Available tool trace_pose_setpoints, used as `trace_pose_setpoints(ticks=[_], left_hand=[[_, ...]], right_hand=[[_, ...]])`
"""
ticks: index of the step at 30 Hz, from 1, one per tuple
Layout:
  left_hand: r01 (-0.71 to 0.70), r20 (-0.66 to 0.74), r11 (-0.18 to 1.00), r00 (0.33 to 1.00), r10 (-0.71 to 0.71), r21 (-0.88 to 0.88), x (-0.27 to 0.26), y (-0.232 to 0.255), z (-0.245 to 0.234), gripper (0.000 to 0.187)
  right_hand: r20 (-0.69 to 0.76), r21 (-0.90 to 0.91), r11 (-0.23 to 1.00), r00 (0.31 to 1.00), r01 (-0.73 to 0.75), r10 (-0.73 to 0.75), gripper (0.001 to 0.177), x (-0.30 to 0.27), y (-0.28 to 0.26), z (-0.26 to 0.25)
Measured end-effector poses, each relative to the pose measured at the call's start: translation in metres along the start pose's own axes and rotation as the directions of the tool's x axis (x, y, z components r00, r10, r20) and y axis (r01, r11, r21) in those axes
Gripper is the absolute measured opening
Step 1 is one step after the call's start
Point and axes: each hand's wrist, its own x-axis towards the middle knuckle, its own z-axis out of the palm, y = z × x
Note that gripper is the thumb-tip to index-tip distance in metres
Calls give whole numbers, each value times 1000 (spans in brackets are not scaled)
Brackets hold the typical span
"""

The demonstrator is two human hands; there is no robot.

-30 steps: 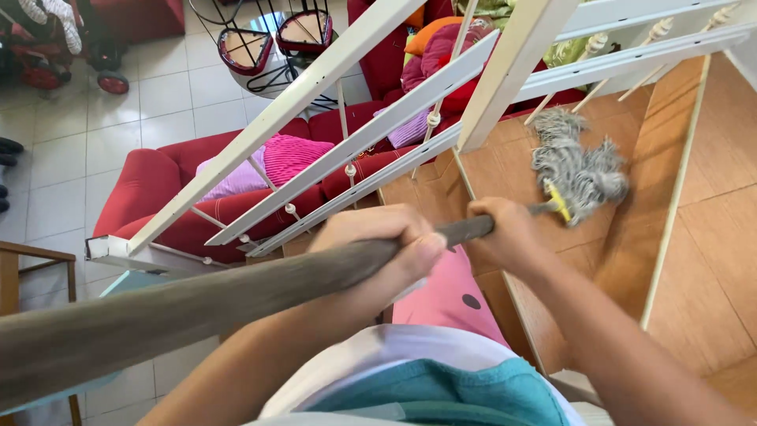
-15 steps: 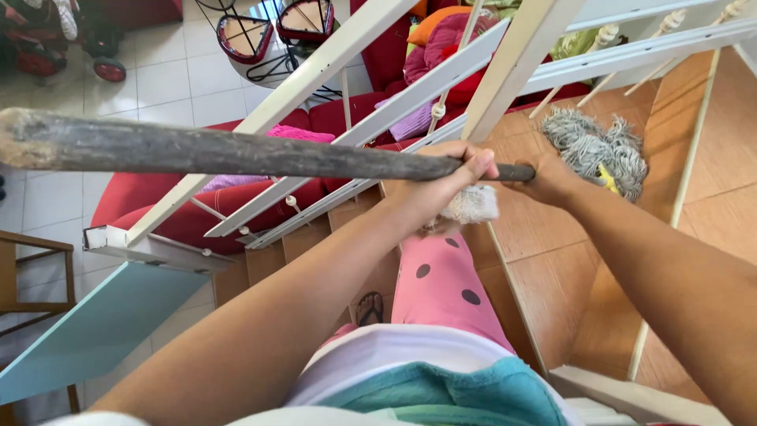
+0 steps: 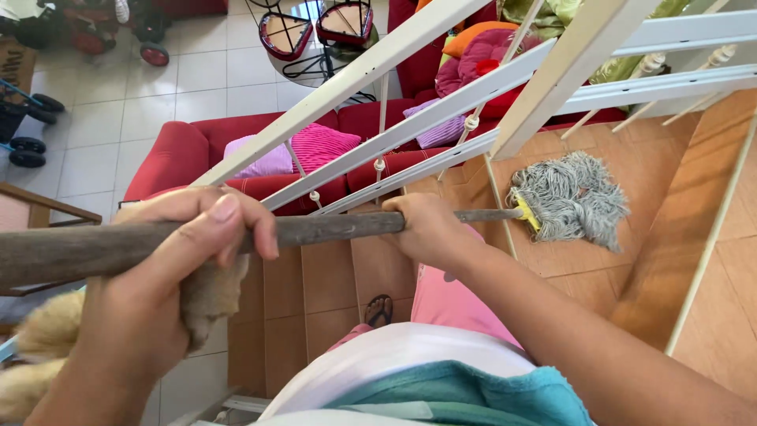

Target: The person mops the tiled staircase and adjacent floor area using a string mop. They move the mop back and forth across the steps and the landing, then continue mopping the floor near a fan and red seating.

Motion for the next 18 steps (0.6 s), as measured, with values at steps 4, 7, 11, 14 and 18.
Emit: trace_pose_setpoints(ticks=[4,7,11,14,18], left_hand=[[21,-6,983,1000,-23,-182,15,-29,26,26],[33,132,957,991,5,-288,33,-63,64,18],[-153,186,983,968,169,-98,58,-153,138,9],[-207,331,945,899,286,-254,45,-121,142,16],[-290,322,947,891,321,-141,39,-76,99,10]], right_hand=[[52,-27,997,996,-67,68,6,10,29,-12],[51,-98,990,993,-100,105,7,24,106,-20],[70,-254,966,996,-39,58,6,19,214,-39],[57,-223,974,996,-49,64,14,3,223,-43],[-29,-231,964,991,-131,128,5,-1,154,-23]])
